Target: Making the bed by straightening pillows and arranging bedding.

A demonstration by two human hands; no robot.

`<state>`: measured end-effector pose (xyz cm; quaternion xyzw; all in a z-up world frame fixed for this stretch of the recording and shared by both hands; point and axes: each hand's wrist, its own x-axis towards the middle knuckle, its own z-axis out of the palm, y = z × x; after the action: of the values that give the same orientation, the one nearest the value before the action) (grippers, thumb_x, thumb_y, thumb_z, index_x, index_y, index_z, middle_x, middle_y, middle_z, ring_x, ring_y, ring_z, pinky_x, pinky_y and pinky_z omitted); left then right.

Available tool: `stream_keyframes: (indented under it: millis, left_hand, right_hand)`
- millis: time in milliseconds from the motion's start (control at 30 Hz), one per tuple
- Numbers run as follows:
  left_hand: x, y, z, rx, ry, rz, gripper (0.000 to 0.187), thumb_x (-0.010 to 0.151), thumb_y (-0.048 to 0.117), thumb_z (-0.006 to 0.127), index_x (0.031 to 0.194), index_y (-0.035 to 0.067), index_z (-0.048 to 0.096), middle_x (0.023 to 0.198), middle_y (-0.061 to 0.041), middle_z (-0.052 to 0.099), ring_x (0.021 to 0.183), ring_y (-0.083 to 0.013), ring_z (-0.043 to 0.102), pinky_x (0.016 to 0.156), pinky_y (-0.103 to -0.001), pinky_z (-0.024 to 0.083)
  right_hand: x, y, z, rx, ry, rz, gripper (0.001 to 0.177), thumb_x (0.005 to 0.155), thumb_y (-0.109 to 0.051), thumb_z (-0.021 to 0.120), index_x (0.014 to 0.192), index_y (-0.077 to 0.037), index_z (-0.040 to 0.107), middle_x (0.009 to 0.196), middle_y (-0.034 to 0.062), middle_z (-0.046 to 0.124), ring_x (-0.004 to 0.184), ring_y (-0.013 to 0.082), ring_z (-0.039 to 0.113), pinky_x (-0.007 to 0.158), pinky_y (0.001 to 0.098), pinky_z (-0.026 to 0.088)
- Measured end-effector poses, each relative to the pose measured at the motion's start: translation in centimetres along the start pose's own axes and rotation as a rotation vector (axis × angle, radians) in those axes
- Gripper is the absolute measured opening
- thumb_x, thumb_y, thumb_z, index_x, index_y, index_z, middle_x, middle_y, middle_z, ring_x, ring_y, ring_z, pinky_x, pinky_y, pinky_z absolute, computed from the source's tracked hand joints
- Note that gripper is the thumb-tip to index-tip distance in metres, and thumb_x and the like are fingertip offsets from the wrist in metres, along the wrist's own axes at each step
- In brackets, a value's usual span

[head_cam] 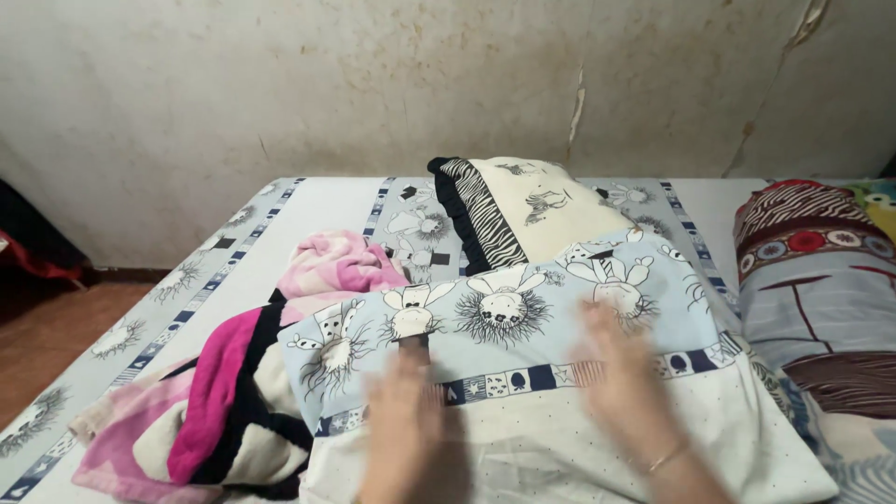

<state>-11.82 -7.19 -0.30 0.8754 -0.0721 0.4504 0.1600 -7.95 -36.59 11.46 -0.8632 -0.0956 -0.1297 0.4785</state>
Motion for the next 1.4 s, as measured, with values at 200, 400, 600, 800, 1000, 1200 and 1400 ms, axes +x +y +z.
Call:
stream_keyframes:
  millis: [200,400,600,800,1000,1200,1400]
  left_hand:
    - [-2.9,6.5,2.5,0.054,-0.283,0.125,0.069,0.097,0.037,0.049,0.155,0.004,0.031,0.165,-0.015,0.028,0.154,-0.0329,0.023,0.12,-0.06,0.004]
    - [-2.7,4.2,0.5,0.16,-0.198,0.05,0.069,0.098,0.046,0.042,0.158,0.014,0.029,0.164,-0.01,0.025,0.15,-0.0286,0.022,0.118,-0.054,0.003]
    - [-3.2,2.3,-0.8,0.233,-0.123,-0.034,0.067,0.096,0.046,0.041,0.157,0.019,0.03,0.163,-0.008,0.026,0.148,-0.0256,0.023,0.119,-0.055,0.002]
    - [-4.0,0.0,-1.9,0.196,-0.106,-0.151,0.065,0.095,0.042,0.044,0.156,0.021,0.033,0.163,-0.008,0.03,0.15,-0.0279,0.024,0.121,-0.055,0.005]
    - [-4.6,-3.3,-1.9,0.179,-0.121,-0.299,0.062,0.097,0.038,0.044,0.155,0.015,0.038,0.162,-0.011,0.035,0.15,-0.0304,0.029,0.119,-0.062,0.011]
    - [1.6,-1.0,-4.7,0.276,-0.168,-0.395,0.049,0.095,0.039,0.049,0.139,0.017,0.052,0.147,-0.009,0.053,0.142,-0.0293,0.043,0.115,-0.072,0.018]
    - [0.6,6.2,1.3,0.08,-0.18,0.071,0.058,0.1,0.043,0.05,0.152,0.018,0.043,0.16,-0.013,0.039,0.147,-0.0285,0.034,0.117,-0.06,0.011]
  right_hand:
    - [-4.6,3.2,8.4,-0.693,-0.079,-0.803,0.065,0.097,-0.039,0.05,0.154,-0.013,0.034,0.159,0.0098,0.034,0.147,0.0288,0.025,0.115,0.0576,0.013]
    - [-3.2,5.2,4.7,-0.763,0.073,-0.679,0.066,0.098,-0.047,0.041,0.158,-0.023,0.026,0.165,0.0062,0.021,0.151,0.0271,0.015,0.118,0.0527,0.011]
    - [-1.5,7.9,1.9,-0.83,0.2,-0.522,0.066,0.095,-0.048,0.04,0.157,-0.029,0.025,0.165,0.003,0.02,0.151,0.0262,0.016,0.119,0.0548,0.01]
    - [-0.6,10.1,-0.5,-0.821,0.274,-0.393,0.065,0.096,-0.052,0.039,0.157,-0.031,0.03,0.166,0.0016,0.026,0.153,0.0275,0.024,0.123,0.0557,0.012]
    - [1.1,12.6,-2.9,-0.865,0.338,-0.246,0.065,0.098,-0.055,0.038,0.158,-0.031,0.034,0.164,0.0059,0.033,0.152,0.0293,0.026,0.123,0.0579,0.014]
    - [1.4,7.0,-2.6,-0.672,0.211,0.005,0.06,0.104,-0.053,0.04,0.154,-0.02,0.044,0.161,0.0072,0.04,0.141,0.0308,0.037,0.113,0.0582,0.029]
    - [-2.4,0.6,6.4,-0.79,0.077,-0.705,0.062,0.098,-0.046,0.043,0.155,-0.024,0.037,0.162,0.0072,0.031,0.149,0.0272,0.023,0.115,0.0594,0.013]
